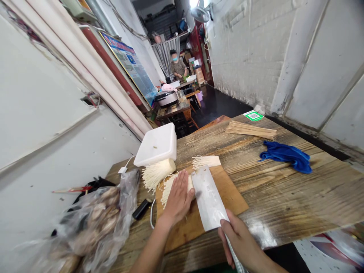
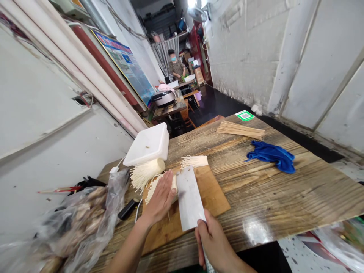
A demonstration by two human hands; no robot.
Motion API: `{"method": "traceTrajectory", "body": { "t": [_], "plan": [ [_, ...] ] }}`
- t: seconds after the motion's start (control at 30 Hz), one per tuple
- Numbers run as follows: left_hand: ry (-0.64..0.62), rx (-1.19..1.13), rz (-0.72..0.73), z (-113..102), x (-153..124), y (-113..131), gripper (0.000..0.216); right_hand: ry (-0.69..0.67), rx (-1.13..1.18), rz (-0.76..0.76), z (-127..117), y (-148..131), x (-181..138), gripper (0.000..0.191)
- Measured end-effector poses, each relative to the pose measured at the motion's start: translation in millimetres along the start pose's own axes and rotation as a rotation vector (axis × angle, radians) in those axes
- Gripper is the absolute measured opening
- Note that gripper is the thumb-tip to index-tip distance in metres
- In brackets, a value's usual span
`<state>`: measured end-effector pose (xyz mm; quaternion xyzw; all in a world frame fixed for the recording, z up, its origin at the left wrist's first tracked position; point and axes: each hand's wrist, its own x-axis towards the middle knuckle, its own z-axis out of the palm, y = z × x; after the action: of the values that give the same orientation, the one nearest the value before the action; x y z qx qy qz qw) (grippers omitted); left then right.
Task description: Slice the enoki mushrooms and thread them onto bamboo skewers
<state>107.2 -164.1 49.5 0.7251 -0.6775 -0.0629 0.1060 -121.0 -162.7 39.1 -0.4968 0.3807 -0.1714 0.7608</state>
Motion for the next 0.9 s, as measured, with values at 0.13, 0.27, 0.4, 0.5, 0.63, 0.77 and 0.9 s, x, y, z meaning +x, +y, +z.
{"method": "traceTrajectory", "body": {
  "t": [0.13,0.27,0.4,0.5,0.63,0.77,0.9],
  "plan": [
    [0.003,0.012,-0.003,0.6,0.2,-0.6,0.066,0.01,0.02,0.004,-0.6,0.8,-0.1,0.045],
    [0.023,0.008,0.007,1.7,0.4,-1.6,0.064,0.012,0.03,-0.015,-1.0,2.5,-0.4,0.046],
    [0.011,0.003,-0.002,1.9,0.6,-1.2,0.065,-0.002,0.016,-0.023,-2.3,4.0,0.1,0.046],
    [0.004,-0.004,-0.012,1.6,0.6,-0.8,0.065,-0.007,-0.003,-0.018,-3.3,3.7,0.7,0.046],
    [0.009,-0.013,-0.002,1.9,0.6,-1.2,0.064,-0.001,-0.004,0.008,-3.2,4.4,2.1,0.046],
    [0.011,-0.006,0.0,2.6,1.4,-1.0,0.065,0.003,-0.015,0.007,-1.9,6.2,3.6,0.046],
    [-0.002,-0.011,-0.014,1.5,2.7,1.2,0.067,0.021,-0.034,0.005,0.9,5.1,3.6,0.044]
  ]
}}
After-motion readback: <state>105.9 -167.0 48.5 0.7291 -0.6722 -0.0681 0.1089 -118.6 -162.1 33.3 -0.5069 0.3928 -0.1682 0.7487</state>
